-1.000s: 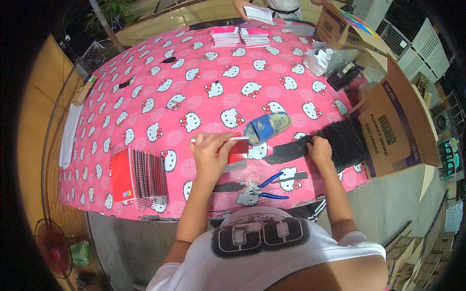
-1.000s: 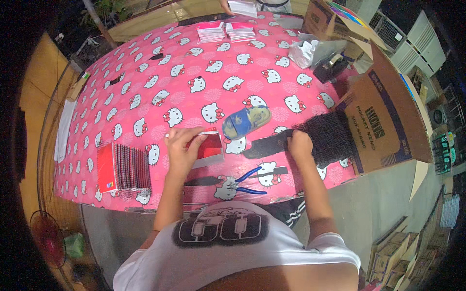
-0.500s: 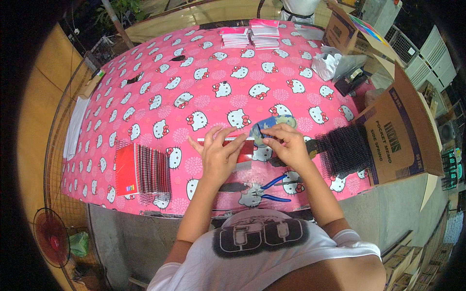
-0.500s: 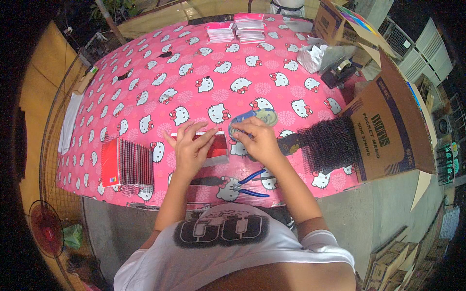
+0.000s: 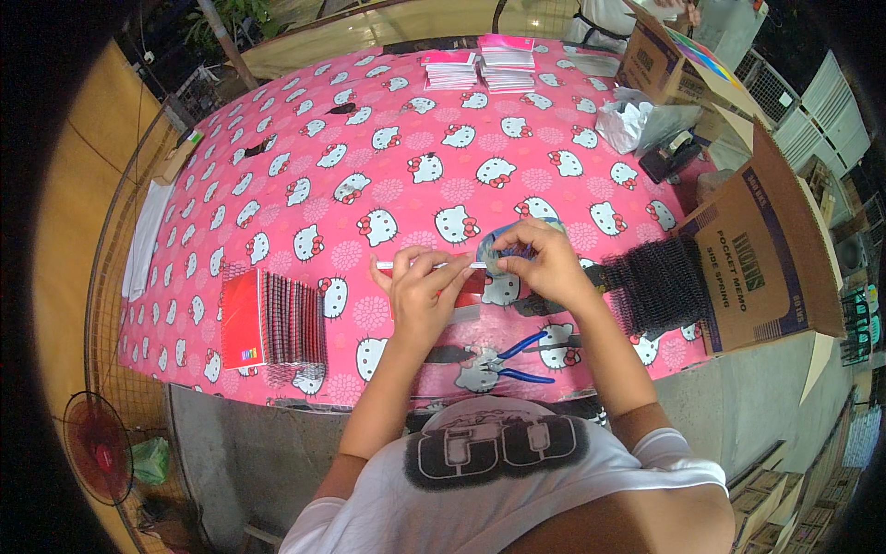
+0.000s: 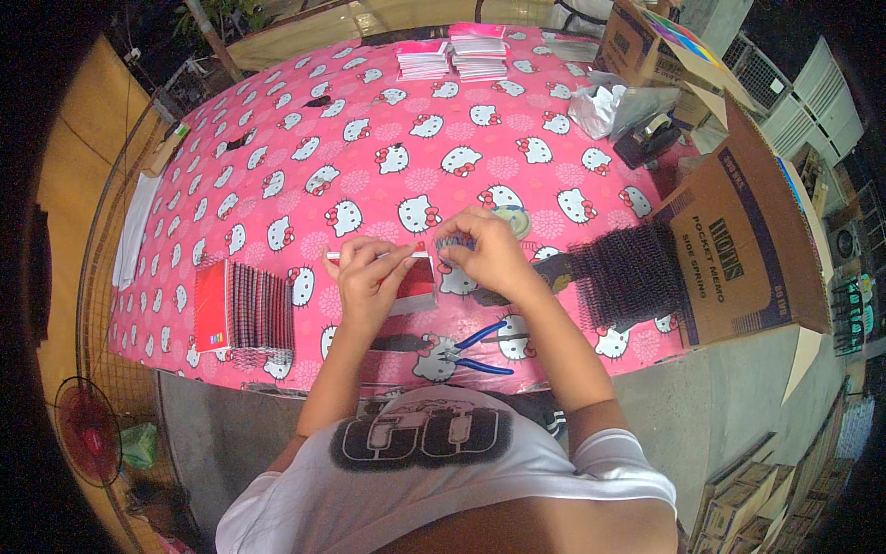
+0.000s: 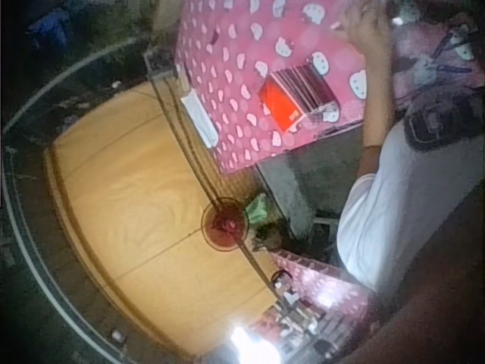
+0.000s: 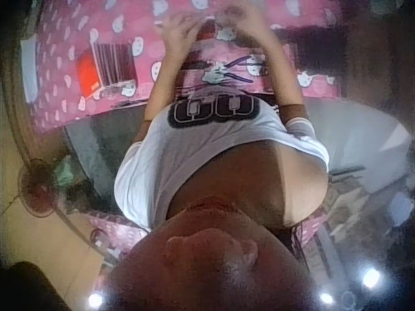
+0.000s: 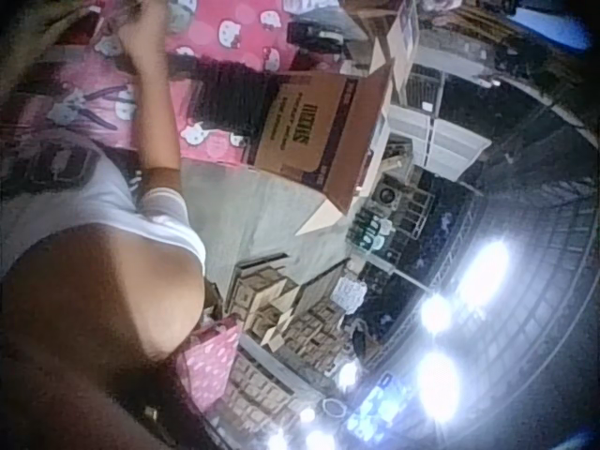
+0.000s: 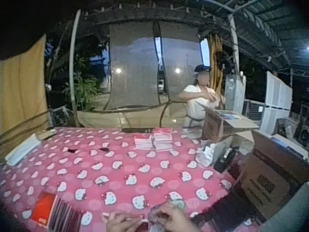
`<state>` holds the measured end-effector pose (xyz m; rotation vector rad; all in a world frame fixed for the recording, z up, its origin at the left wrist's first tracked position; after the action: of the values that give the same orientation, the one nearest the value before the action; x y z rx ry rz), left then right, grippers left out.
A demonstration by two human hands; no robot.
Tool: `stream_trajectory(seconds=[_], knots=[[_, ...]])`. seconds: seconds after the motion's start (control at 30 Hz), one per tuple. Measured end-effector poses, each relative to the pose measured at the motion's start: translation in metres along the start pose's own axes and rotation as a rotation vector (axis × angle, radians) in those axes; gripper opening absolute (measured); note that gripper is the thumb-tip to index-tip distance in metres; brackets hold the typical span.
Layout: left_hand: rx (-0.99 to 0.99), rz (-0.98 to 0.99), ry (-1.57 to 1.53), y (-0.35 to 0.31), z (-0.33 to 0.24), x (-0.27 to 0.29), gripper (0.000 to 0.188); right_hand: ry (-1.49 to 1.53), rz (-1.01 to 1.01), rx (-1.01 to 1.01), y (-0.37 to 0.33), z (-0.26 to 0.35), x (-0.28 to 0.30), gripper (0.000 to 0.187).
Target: The person assembles notebooks by threading black plastic coils through the holes of red covers and paper sheets, then uses blue pliers to trim and secure the coil ends.
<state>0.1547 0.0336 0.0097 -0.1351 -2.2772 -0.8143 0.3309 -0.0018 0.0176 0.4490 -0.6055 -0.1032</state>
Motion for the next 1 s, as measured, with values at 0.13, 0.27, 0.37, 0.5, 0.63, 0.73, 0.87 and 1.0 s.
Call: stream_trajectory(seconds=[0.13,0.27,0.37,0.5,0.63,0.73,0.87,1.0], knots=[[-0.002,0.000,0.001,0.000,-0.002,0.000,0.016,0.062,0.050,0.011,0.001,0.005,-0.003,0.021],[-0.013,-0.016,-0.011,-0.001,-0.002,0.002,0.016,0.459,0.189,-0.250,0.000,-0.009,-0.012,0.020],[-0.005,0.003,0.005,-0.002,-0.004,0.003,0.015,0.243,0.260,-0.065,0.006,0.003,-0.006,0.020],[0.043,-0.010,-0.010,-0.002,-0.005,0.006,0.017,0.166,0.318,-0.083,0.007,0.007,-0.007,0.019],[0.100,-0.025,-0.022,0.000,0.002,0.007,0.018,0.094,0.210,-0.120,0.005,0.017,-0.009,0.016],[0.094,-0.005,-0.040,-0.001,0.006,0.011,0.017,-0.115,0.123,0.087,0.001,0.020,-0.011,0.016],[0.020,-0.021,-0.048,-0.001,0.000,0.015,0.018,-0.085,0.077,0.021,0.001,0.030,-0.011,0.018],[0.034,-0.040,-0.026,0.000,-0.001,0.013,0.018,-0.210,0.081,0.158,0.002,0.024,-0.017,0.018]])
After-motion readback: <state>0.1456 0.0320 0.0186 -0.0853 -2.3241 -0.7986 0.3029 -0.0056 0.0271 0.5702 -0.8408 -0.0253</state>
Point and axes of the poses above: each hand's wrist, its own y-axis towards the middle knuckle, its own x-axis out of the back of the hand, z = x × y, the point moved 5 cm from there along y, towards the middle knuckle, and after that the axes turned 9 degrees about x, right-handed, at the moved point
